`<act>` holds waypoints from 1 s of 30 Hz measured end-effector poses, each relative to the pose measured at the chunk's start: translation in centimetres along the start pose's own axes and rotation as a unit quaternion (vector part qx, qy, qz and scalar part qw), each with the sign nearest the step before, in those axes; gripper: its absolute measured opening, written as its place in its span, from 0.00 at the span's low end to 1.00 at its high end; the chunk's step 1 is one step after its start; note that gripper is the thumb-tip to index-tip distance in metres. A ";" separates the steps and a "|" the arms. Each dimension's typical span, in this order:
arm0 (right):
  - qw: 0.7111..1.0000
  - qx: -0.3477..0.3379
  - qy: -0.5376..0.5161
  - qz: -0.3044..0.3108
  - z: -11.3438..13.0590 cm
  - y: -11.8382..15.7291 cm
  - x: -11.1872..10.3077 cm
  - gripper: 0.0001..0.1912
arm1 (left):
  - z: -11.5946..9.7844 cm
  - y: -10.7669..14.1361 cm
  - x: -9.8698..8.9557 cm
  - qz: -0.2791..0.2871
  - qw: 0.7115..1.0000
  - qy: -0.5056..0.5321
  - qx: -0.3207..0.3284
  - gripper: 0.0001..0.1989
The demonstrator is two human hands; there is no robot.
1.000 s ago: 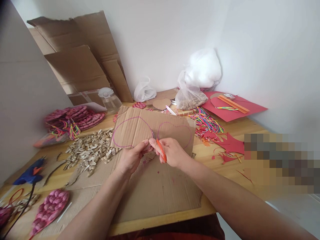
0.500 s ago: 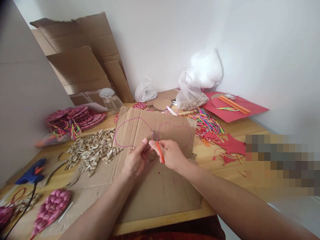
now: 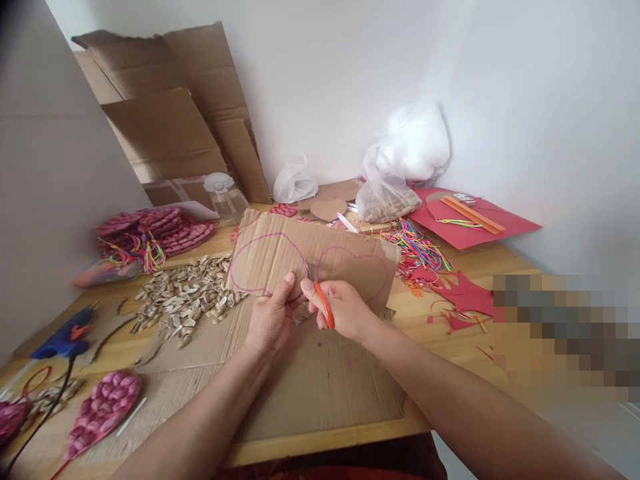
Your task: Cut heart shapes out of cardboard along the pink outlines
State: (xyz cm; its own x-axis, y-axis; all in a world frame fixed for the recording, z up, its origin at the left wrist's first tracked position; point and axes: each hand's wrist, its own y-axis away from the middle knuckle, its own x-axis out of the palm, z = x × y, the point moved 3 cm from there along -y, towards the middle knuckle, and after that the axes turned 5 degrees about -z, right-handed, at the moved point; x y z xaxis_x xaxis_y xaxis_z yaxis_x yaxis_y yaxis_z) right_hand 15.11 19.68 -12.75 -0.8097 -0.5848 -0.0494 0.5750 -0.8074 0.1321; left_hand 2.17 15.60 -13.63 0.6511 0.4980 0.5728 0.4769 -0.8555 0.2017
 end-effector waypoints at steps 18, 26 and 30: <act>0.998 -0.014 0.056 -0.002 1.3 0.4 -0.7 0.32 | -0.1 0.6 0.4 0.043 0.999 -0.009 -0.014 0.14; 0.998 -0.030 0.047 -0.019 1.7 0.7 -0.6 0.29 | 0.2 0.3 0.2 0.025 0.999 0.001 -0.021 0.13; 0.996 -0.046 0.065 -0.040 1.9 0.6 -0.5 0.30 | 0.2 0.3 0.1 0.010 1.000 0.005 -0.024 0.13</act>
State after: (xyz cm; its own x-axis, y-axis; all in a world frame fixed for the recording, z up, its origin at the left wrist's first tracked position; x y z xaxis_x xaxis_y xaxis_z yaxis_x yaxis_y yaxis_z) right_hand 15.67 19.60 -10.77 -0.8352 -0.5179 -0.1852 0.5216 -0.8526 0.0320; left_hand 2.46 15.44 -13.72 0.6543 0.4792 0.5851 0.4351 -0.8713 0.2270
